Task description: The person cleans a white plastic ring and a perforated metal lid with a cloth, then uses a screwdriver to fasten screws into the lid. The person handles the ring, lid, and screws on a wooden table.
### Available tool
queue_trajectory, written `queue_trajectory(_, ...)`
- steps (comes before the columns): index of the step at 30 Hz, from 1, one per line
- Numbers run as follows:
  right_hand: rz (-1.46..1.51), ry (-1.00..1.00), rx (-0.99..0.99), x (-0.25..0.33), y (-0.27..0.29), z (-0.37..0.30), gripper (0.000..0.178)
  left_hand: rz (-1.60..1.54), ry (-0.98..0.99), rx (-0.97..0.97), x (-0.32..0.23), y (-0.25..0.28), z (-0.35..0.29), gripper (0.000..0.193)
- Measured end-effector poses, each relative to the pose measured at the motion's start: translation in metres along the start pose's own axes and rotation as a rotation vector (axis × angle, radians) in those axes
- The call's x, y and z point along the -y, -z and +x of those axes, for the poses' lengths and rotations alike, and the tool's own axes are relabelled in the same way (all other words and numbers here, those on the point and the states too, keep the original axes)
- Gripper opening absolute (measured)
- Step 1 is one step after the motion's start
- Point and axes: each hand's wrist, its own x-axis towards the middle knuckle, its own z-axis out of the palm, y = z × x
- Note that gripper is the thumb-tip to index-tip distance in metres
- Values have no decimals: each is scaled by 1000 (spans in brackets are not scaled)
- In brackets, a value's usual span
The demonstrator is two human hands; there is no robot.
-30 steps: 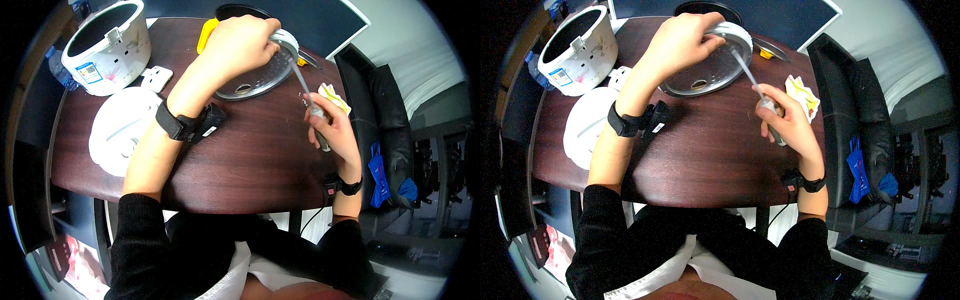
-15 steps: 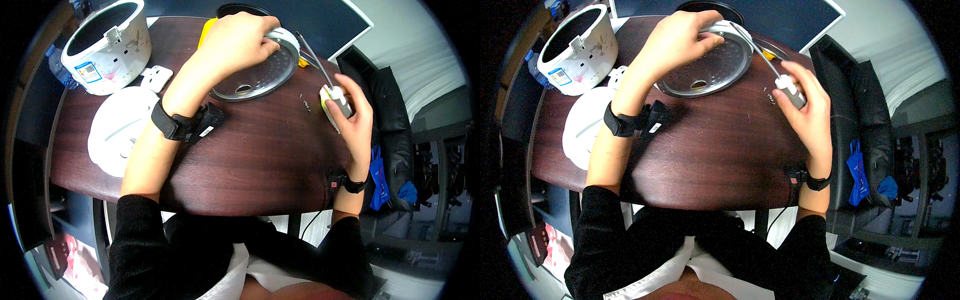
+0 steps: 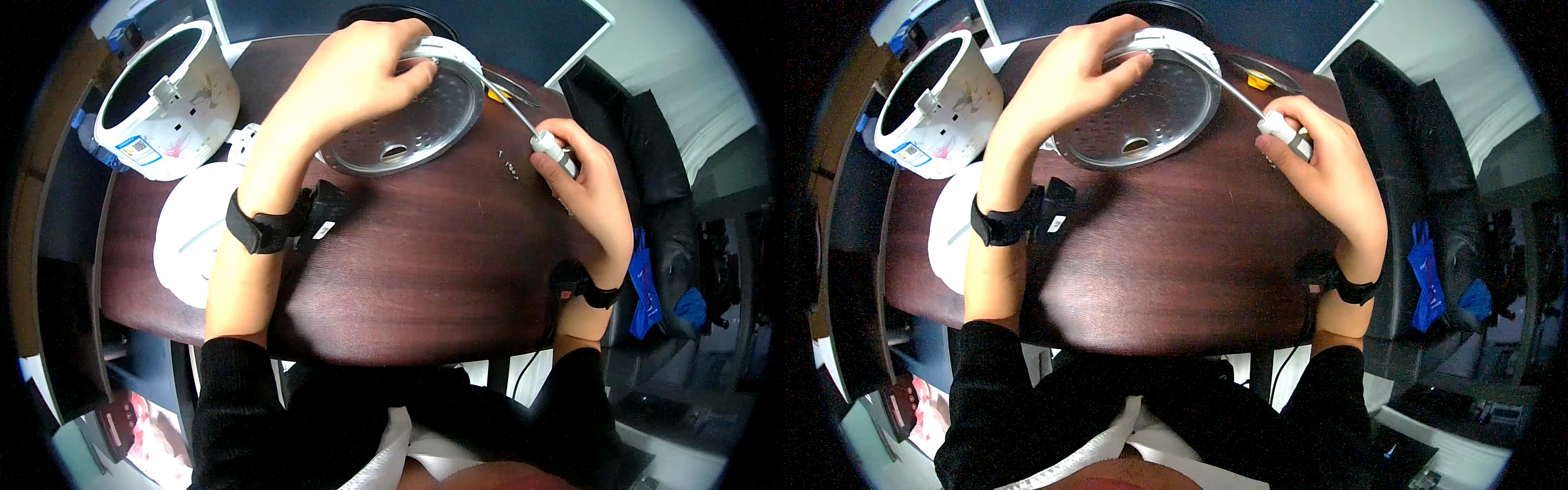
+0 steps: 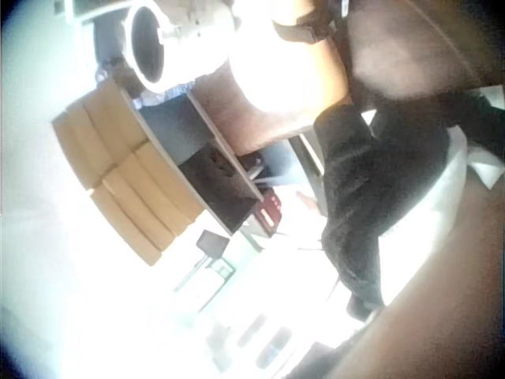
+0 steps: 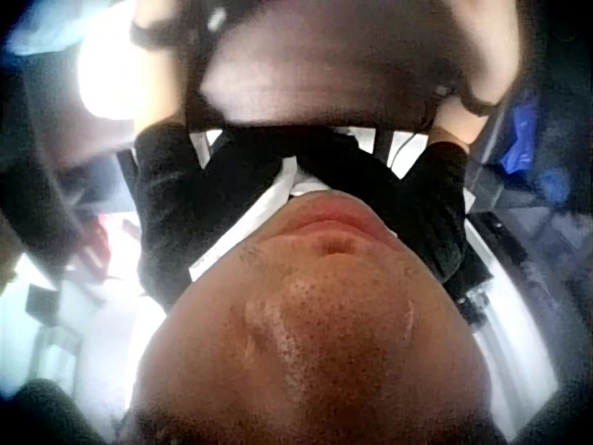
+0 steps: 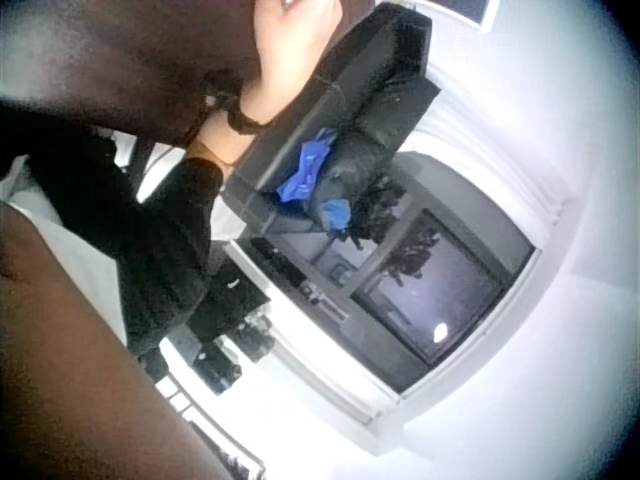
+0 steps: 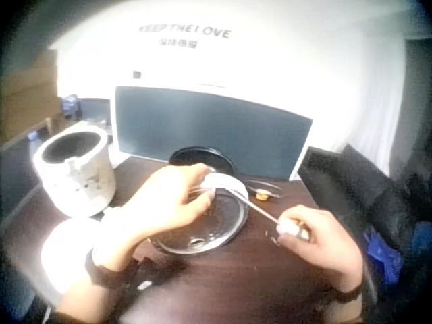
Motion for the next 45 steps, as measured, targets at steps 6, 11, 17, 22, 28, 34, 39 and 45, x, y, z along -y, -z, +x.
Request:
queue_trajectory(6, -48, 29, -31, -5, 2, -1, 23, 0, -73, 25, 0, -1, 1, 31)
queue_trajectory(11, -81, 36, -15, 4, 4, -4, 24, 27, -57, 34, -1, 1, 2, 32)
queue_trajectory(17, -103, 87, -89, 4, -3, -6, 25, 21, -42, 40, -3, -1, 1, 33)
queue_trajectory(22, -171, 103, -114, 6, -5, -8, 25, 26, -44, 29, -4, 0, 2, 30)
queue_trajectory(28, -275, 43, -99, 13, -15, -14, 22, 142, -60, -60, -12, -5, 2, 24)
queue_trajectory(34, -108, 38, -33, 10, -14, -16, 20, 183, -43, -67, -20, -6, 3, 19)
queue_trajectory(39, 84, -27, 19, 3, -15, -16, 20, 165, -47, -47, -19, -9, 7, 15)
queue_trajectory(45, 484, -375, 214, 17, -14, -13, 21, 156, -27, -30, -14, -8, 3, 27)
